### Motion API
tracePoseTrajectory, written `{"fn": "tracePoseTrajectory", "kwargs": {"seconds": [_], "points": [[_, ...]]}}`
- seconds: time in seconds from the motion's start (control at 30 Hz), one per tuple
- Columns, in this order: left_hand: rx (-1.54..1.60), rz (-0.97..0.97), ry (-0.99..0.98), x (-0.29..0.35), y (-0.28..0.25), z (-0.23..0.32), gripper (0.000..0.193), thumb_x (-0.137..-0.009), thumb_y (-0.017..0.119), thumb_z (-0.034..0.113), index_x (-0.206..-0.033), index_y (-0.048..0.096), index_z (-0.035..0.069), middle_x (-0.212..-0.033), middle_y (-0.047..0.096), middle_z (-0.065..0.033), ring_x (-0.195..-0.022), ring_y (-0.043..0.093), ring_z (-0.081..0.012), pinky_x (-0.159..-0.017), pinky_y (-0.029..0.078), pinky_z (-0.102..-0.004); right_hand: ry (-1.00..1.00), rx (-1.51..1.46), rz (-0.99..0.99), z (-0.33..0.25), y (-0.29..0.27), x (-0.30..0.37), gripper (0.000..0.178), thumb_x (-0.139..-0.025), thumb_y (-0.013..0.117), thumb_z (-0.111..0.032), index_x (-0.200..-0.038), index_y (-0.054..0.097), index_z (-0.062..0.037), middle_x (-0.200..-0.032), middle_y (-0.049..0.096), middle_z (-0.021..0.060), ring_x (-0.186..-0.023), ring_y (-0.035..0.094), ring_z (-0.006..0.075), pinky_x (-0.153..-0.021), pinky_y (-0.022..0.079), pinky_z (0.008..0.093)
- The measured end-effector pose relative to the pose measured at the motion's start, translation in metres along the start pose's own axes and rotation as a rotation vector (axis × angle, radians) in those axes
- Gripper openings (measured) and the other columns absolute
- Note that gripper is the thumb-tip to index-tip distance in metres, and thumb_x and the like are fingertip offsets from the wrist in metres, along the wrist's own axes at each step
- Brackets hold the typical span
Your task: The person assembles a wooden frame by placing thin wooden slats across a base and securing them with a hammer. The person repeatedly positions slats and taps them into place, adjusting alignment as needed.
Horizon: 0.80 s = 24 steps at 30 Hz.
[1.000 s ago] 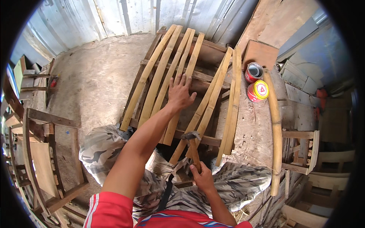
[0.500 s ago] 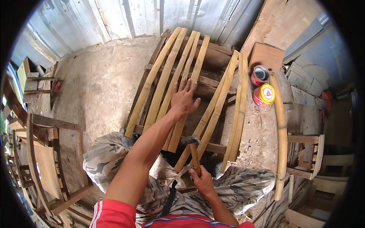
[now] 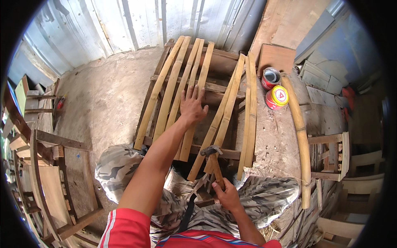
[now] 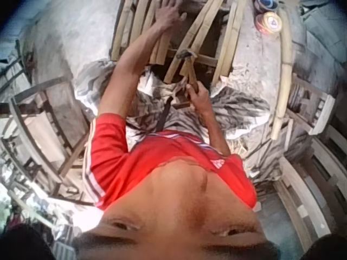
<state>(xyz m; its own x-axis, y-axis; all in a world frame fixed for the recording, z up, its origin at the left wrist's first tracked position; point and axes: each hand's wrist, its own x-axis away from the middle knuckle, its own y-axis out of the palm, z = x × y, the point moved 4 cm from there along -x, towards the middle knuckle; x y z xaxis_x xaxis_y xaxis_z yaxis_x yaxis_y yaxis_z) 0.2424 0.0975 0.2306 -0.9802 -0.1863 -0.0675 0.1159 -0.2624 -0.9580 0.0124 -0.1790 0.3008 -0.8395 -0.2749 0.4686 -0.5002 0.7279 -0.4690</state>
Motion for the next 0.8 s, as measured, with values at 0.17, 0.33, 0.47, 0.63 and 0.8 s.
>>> {"fn": "tracePoseTrajectory", "kwargs": {"seconds": [0.17,0.33,0.47,0.63,0.8], "points": [[-0.042,-0.051,0.0,-0.003,0.001,0.009,0.086,-0.094,0.056,0.051,-0.164,0.02,0.016,-0.17,0.016,-0.0137,-0.158,0.009,-0.0318,-0.126,0.003,-0.0532,0.116,-0.096,0.03,0.001,-0.025,0.016,0.037,-0.097,0.068,-0.037,-0.106,0.066,-0.0013,-0.072,0.066,0.0115,-0.065,0.065,0.0186,-0.063,0.051,0.0364],[-0.005,0.056,0.015,0.001,0.008,0.006,0.078,-0.1,0.049,0.048,-0.16,0.025,0.004,-0.168,0.021,-0.0166,-0.156,0.015,-0.0351,-0.126,0.008,-0.0514,0.083,-0.086,0.08,0.02,-0.072,0.017,0.041,-0.1,0.063,-0.04,-0.112,0.065,-0.0015,-0.077,0.067,0.0125,-0.072,0.068,0.0249,-0.066,0.051,0.0384],[0.029,0.051,0.198,0.018,0.021,0.035,0.07,-0.104,0.042,0.044,-0.153,0.034,-0.006,-0.156,0.041,-0.0247,-0.153,0.025,-0.0368,-0.126,0.012,-0.049,0.184,0.039,0.188,0.017,-0.127,0.011,0.043,-0.101,0.06,-0.043,-0.104,0.064,-0.0008,-0.076,0.067,0.0131,-0.072,0.069,0.0273,-0.067,0.052,0.039],[0.38,-0.223,-0.054,0.045,0.013,0.097,0.085,-0.099,0.049,0.055,-0.156,0.027,-0.004,-0.141,0.055,-0.0272,-0.128,0.057,-0.0421,-0.106,0.045,-0.05,0.067,0.128,0.258,0.027,-0.181,-0.025,0.04,-0.093,0.07,-0.04,-0.096,0.062,-0.0008,-0.081,0.07,0.0182,-0.082,0.07,0.0355,-0.075,0.053,0.0446],[0.812,-0.313,-0.285,0.034,0.031,0.093,0.079,-0.088,0.074,0.053,-0.137,0.047,-0.002,-0.123,0.066,-0.0194,-0.11,0.067,-0.0319,-0.09,0.053,-0.0422,0.028,0.148,0.377,0.045,-0.155,-0.121,0.05,-0.084,0.079,-0.037,-0.107,0.06,0.0024,-0.099,0.07,0.0241,-0.095,0.07,0.0397,-0.083,0.054,0.0453]]}}
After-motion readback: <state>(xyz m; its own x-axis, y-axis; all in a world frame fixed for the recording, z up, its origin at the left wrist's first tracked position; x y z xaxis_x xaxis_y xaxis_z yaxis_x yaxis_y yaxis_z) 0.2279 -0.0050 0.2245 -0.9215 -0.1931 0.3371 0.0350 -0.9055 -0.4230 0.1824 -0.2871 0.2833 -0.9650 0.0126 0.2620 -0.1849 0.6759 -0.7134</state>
